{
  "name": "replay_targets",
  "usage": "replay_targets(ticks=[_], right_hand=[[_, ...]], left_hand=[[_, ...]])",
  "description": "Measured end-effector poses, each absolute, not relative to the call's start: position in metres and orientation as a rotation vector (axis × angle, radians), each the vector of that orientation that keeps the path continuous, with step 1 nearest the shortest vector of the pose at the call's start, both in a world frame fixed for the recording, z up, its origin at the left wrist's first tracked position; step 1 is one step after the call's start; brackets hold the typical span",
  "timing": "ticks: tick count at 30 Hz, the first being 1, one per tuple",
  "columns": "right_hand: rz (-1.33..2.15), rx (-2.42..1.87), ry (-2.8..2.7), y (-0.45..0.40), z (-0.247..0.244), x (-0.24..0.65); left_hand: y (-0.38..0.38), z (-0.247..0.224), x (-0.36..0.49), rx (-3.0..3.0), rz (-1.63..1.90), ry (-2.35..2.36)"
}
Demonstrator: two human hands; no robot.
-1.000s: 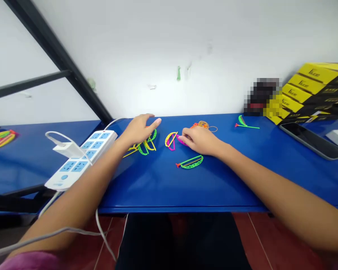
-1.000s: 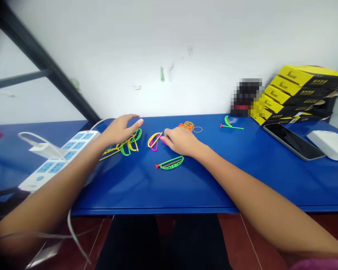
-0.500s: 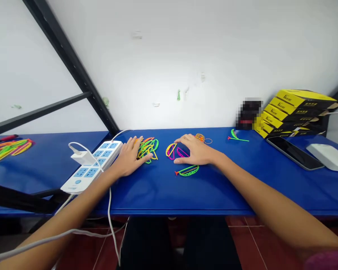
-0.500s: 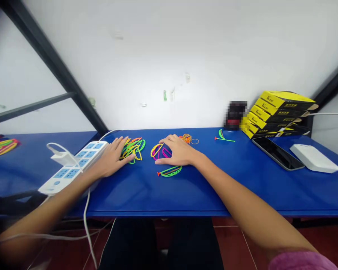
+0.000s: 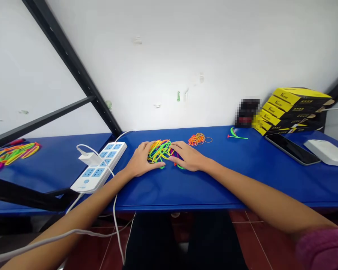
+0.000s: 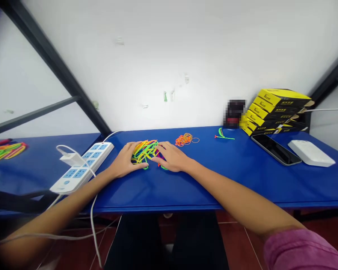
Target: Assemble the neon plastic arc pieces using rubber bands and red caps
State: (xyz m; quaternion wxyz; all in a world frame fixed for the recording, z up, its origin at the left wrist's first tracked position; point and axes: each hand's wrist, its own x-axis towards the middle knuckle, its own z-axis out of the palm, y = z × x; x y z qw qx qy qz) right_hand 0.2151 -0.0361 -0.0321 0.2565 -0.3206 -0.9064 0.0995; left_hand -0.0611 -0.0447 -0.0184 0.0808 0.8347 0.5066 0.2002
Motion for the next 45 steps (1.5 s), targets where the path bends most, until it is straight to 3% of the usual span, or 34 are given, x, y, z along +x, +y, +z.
replay_targets(ticks=[14, 26, 35, 45], right_hand=[[0.345, -0.693, -2.356, -0.024, -0.038, 0.209], [0.189, -0.856, -2.22, -0.017, -0.033, 0.212], [0.385, -0.95, -2.512, -0.04, -0.037, 0.217], [0.469, -0.865, -2.446, -0.03, -0.03, 0.21]], left_hand=[[-0.043, -0.024, -0.029, 2.506, 0.606, 1.232], [-0.032, -0.02, -0.013, 2.527, 0.762, 1.126], [-0.057, -0.021, -0.038, 2.442, 0.355, 1.382], [-0.01, -0.026, -0.009, 2.464, 0.585, 0.995]])
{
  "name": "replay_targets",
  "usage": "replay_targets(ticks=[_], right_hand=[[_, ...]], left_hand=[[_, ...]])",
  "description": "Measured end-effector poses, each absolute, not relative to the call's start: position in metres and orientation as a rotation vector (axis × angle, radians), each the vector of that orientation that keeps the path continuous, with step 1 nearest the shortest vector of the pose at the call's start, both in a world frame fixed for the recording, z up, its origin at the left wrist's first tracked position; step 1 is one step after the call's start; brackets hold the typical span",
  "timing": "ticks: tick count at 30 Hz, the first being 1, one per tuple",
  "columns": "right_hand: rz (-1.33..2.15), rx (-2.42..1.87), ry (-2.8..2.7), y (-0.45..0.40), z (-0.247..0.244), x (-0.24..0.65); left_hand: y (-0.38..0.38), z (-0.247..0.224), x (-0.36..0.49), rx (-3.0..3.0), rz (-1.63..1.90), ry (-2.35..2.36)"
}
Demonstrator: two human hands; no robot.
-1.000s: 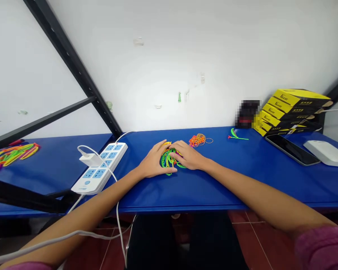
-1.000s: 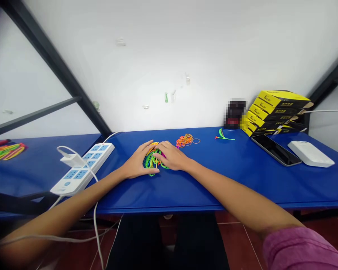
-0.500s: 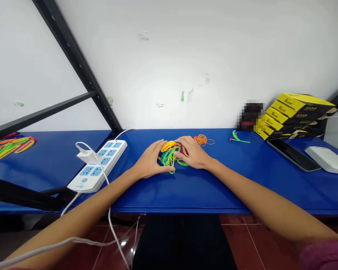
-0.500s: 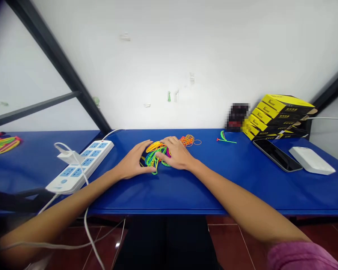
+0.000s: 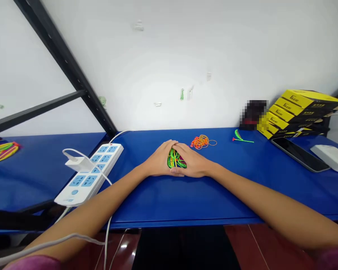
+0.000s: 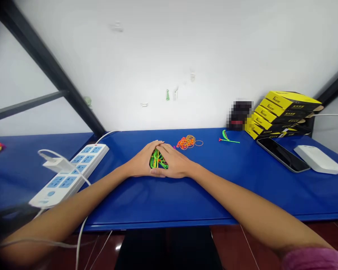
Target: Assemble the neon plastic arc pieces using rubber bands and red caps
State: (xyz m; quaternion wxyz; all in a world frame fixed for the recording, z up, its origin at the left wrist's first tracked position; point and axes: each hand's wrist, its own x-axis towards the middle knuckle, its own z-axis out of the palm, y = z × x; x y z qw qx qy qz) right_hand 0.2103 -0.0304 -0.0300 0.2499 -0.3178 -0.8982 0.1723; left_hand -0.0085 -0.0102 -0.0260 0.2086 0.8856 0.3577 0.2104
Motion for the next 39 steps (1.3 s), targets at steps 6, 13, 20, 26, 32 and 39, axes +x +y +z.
replay_targets(ticks=[6, 13, 20, 26, 32, 39], right_hand=[[0.34, -0.819, -2.436, -0.03, -0.033, 0.215], [0.317, -0.908, -2.477, -0.03, -0.037, 0.223], [0.309, -0.956, -2.509, -0.033, -0.037, 0.225], [0.357, -0.956, -2.496, -0.034, -0.037, 0.223], [0.396, -0.999, -2.514, -0.034, -0.04, 0.222], [0.371, -1.03, -2.533, -0.033, -0.042, 0.222]], left_hand=[[-0.016, -0.025, -0.014, 2.486, 0.607, 0.943], [-0.02, -0.03, -0.019, 2.481, 0.531, 1.048], [-0.018, -0.031, -0.022, 2.502, 0.529, 1.026], [-0.018, -0.033, -0.023, 2.502, 0.497, 1.082], [-0.017, -0.032, -0.023, 2.553, 0.449, 1.141], [-0.019, -0.027, -0.021, 2.54, 0.418, 1.142]])
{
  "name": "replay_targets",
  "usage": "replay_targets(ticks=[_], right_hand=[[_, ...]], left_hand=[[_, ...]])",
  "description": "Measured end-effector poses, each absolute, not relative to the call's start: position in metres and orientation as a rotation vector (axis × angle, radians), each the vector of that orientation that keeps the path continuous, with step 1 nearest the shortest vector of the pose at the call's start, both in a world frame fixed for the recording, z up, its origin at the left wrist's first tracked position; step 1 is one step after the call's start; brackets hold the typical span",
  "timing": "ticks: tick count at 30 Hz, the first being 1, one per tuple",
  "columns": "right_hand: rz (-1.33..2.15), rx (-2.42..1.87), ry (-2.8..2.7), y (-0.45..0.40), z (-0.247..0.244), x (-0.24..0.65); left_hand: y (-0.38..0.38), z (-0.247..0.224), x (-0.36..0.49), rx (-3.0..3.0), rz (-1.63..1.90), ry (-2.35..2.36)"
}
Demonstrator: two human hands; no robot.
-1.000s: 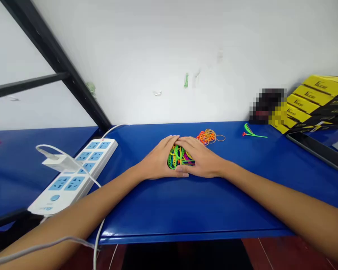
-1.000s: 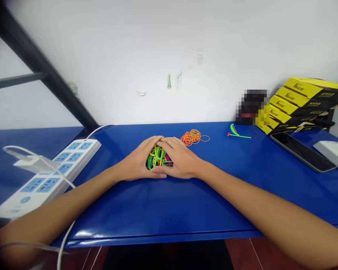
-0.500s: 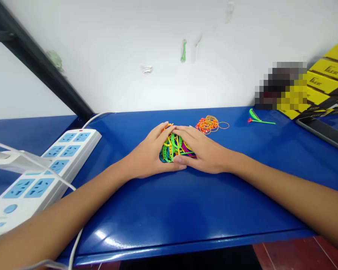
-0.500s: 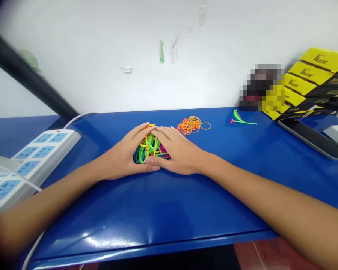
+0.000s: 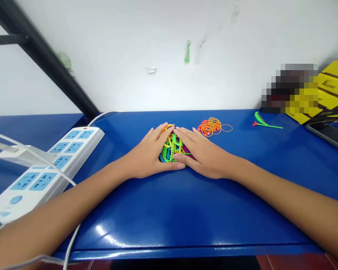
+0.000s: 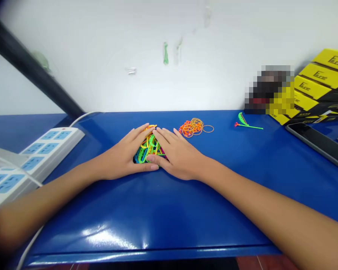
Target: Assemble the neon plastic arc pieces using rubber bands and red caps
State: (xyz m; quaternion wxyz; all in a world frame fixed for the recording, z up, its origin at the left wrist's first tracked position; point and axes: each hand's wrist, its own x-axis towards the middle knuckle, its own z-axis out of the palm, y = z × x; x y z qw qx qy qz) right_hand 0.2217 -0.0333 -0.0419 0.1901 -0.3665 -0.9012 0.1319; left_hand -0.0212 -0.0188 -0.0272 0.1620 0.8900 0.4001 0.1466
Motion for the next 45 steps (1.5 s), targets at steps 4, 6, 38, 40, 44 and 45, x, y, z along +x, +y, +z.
replay_targets(ticks=[4, 6, 38, 40, 44, 45], right_hand=[[0.371, -1.018, -2.543, -0.032, -0.041, 0.222], [0.38, -1.011, -2.545, -0.032, -0.04, 0.222], [0.337, -1.055, -2.585, -0.037, -0.032, 0.22], [0.339, -1.052, -2.579, -0.036, -0.032, 0.22], [0.335, -1.047, -2.577, -0.036, -0.033, 0.221], [0.333, -1.047, -2.58, -0.036, -0.033, 0.221]], left_hand=[[-0.018, -0.027, -0.022, 2.545, 0.407, 1.139], [-0.017, -0.029, -0.022, 2.568, 0.411, 1.133], [-0.02, -0.017, -0.021, 2.618, 0.307, 1.125], [-0.02, -0.017, -0.021, 2.618, 0.304, 1.124], [-0.02, -0.017, -0.021, 2.622, 0.318, 1.122], [-0.02, -0.017, -0.021, 2.622, 0.32, 1.123]])
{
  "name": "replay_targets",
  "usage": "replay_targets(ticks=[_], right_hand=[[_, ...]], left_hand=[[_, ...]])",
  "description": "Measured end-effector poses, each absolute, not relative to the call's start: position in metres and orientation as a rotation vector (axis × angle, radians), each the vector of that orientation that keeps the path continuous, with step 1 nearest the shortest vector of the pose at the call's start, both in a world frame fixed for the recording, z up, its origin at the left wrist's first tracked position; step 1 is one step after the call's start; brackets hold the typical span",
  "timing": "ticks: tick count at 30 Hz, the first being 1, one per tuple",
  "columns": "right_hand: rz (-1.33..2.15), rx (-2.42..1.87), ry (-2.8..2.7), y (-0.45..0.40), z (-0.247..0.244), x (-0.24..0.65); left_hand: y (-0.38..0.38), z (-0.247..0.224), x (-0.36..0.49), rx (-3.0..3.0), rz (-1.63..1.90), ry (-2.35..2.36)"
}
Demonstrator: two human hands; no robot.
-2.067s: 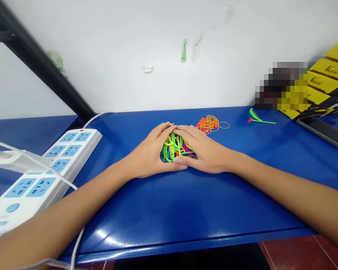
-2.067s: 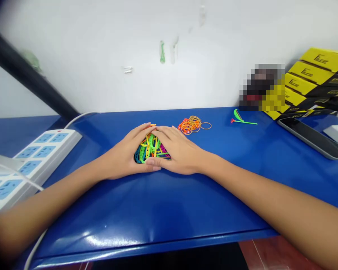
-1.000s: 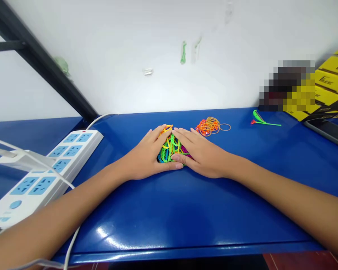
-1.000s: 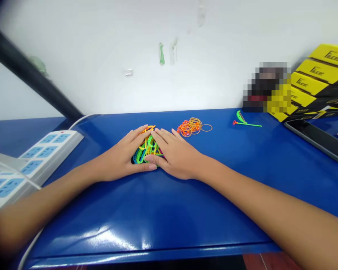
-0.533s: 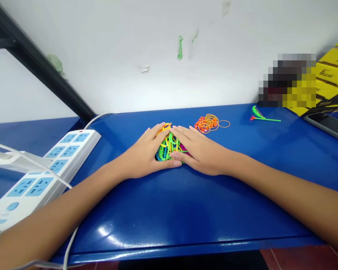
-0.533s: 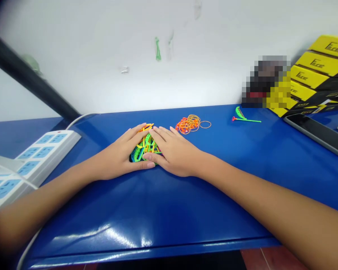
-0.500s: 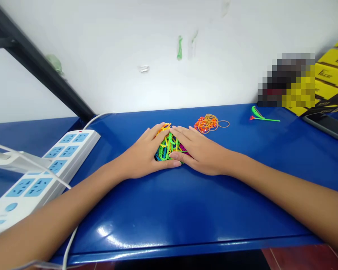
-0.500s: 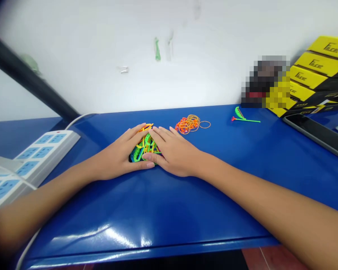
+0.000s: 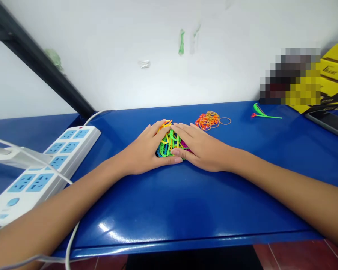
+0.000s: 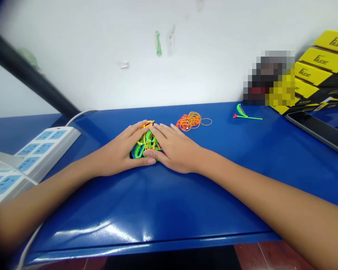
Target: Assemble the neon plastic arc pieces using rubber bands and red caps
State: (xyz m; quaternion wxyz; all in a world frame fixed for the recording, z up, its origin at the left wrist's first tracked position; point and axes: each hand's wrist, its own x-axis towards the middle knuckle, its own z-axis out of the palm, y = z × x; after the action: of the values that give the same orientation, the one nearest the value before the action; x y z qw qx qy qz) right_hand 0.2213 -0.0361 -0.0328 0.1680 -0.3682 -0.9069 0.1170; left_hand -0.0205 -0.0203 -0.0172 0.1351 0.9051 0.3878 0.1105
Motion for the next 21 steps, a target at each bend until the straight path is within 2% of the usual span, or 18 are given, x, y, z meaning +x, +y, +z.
replay_targets(ticks=[21], right_hand=[[0.284, -1.062, -2.6, -0.0367, -0.03, 0.2213]], left_hand=[[-0.0198, -0.0161, -0.0198, 2.621, 0.327, 1.101]])
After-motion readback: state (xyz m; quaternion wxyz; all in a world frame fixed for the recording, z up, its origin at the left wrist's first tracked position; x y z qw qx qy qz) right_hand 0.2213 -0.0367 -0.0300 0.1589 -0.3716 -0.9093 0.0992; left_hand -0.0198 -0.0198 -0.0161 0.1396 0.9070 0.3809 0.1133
